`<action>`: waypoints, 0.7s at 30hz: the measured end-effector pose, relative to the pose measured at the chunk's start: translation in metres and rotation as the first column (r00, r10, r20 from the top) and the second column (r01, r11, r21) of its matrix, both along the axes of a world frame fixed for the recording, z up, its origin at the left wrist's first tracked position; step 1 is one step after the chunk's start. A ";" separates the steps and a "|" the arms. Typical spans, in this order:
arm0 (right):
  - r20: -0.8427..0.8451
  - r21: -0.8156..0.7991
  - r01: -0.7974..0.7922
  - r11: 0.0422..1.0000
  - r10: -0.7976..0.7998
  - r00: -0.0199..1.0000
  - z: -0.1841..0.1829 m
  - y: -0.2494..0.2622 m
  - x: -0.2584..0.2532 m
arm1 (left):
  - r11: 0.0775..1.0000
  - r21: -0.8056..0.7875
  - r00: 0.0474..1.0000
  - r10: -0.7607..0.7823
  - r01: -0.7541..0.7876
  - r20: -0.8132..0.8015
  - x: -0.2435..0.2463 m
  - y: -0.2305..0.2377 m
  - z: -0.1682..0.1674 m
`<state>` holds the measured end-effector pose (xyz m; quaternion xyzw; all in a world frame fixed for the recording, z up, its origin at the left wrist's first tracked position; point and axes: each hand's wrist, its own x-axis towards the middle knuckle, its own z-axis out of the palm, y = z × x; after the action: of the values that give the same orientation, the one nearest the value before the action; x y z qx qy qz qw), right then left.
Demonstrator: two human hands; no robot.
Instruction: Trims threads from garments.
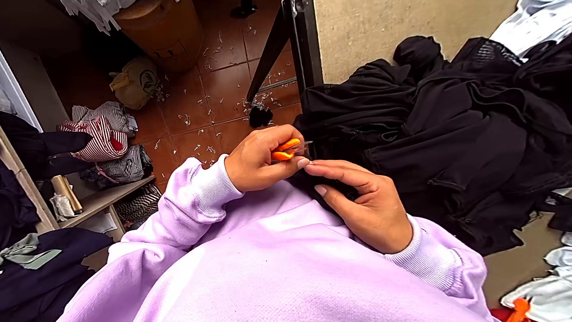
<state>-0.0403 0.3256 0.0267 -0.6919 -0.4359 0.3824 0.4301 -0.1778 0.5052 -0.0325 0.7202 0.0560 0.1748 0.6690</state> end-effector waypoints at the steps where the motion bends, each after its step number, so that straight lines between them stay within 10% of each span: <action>1: -0.013 -0.004 0.002 1.000 -0.002 1.000 0.000 0.000 0.001 | 1.000 0.013 0.998 -0.021 0.022 -0.051 -0.003 0.002 0.001; 15: -0.120 0.023 0.045 0.999 -0.042 0.992 -0.001 0.001 0.002 | 0.943 0.257 0.974 -0.180 0.210 -0.134 0.001 0.001 -0.001; 21: -0.041 0.050 0.010 0.999 -0.008 0.999 0.010 0.009 0.009 | 0.988 -0.037 0.988 -0.149 0.150 0.051 0.008 0.006 -0.014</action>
<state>-0.0314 0.3342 0.0365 -0.6749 -0.4332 0.3835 0.4580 -0.1697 0.5109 -0.0468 0.7042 -0.0108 0.1402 0.6959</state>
